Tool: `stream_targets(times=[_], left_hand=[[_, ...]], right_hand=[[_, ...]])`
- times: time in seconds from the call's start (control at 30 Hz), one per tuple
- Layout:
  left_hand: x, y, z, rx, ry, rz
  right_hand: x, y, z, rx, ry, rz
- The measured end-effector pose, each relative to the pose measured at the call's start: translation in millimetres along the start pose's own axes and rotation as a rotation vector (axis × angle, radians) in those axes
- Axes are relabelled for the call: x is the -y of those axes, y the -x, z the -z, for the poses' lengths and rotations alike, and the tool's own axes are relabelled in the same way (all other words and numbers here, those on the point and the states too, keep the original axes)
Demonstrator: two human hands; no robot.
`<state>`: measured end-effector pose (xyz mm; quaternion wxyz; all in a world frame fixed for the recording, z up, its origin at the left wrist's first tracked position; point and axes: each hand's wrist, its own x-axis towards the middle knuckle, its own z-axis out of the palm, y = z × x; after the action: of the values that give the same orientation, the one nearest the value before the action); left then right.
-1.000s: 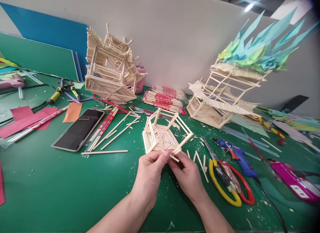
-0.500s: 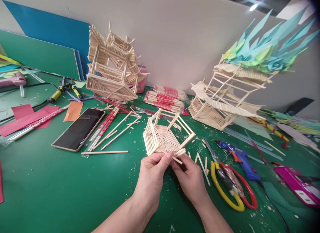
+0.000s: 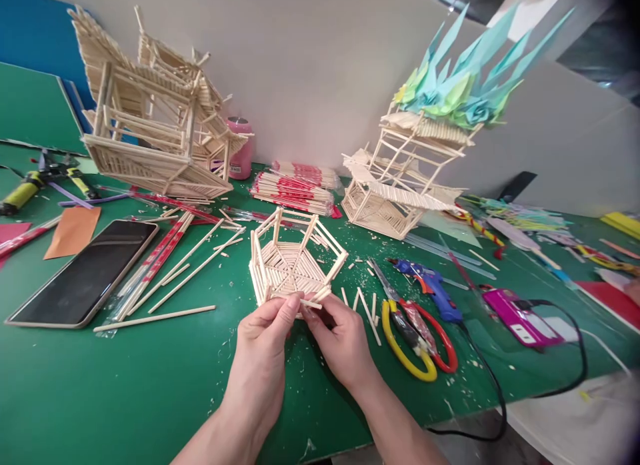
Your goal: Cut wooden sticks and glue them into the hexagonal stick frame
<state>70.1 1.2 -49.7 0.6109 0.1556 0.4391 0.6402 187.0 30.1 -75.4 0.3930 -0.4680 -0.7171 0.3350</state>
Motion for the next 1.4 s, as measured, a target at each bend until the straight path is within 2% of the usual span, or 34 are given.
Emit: stream_targets(times=[0.4, 1.4], left_hand=[[4.1, 3.2, -5.1, -0.06, 0.044, -0.02], [3.3, 0.0, -6.6, -0.048, 0.085, -0.014]], right_hand=[[2.3, 0.1, 0.9, 0.016, -0.024, -0.023], [4.4, 0.6, 2.0, 0.017, -0.027, -0.009]])
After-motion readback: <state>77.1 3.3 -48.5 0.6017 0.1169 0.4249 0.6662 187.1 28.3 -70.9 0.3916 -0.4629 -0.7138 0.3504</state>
